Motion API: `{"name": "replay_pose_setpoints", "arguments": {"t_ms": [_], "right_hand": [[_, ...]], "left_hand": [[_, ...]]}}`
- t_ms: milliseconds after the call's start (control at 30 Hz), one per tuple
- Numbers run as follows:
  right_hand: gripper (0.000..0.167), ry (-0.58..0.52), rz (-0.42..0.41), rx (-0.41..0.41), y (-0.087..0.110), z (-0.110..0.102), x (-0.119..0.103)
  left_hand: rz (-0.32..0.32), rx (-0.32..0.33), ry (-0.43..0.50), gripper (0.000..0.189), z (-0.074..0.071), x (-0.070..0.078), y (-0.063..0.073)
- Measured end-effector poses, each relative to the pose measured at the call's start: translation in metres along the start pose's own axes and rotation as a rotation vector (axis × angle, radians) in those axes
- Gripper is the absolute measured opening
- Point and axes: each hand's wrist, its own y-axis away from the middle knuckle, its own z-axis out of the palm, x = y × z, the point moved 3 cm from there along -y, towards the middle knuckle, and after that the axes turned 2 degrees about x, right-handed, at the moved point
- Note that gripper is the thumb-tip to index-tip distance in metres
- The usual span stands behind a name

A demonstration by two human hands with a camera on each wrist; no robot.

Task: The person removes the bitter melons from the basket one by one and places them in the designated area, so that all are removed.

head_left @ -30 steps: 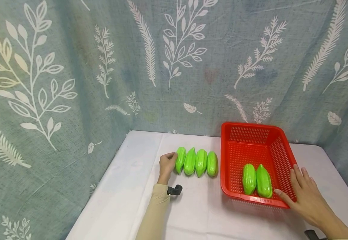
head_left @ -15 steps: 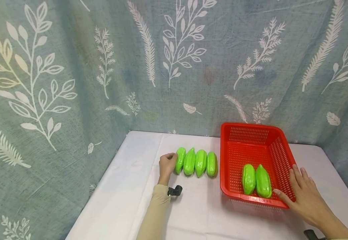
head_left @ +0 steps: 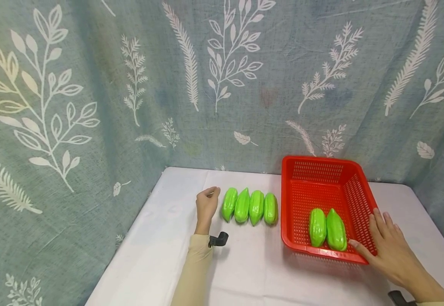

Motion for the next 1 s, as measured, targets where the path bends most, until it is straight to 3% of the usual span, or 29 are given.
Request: {"name": "replay_pose_setpoints", "arguments": {"t_ms": [233, 433, 1000], "right_hand": [[0.111, 0.001, 0.009, -0.006, 0.0, 0.002, 0.001], [0.109, -0.003, 0.006, -0.006, 0.001, 0.004, 0.001], [0.109, -0.004, 0.007, -0.01, 0.0, 0.001, -0.001]], "left_hand": [[0.048, -0.044, 0.09, 0.04, -0.003, 0.043, 0.01], [0.084, -0.094, 0.142, 0.038, 0.002, 0.068, 0.021], [0.246, -0.313, 0.158, 0.04, 0.043, 0.127, 0.054]]}}
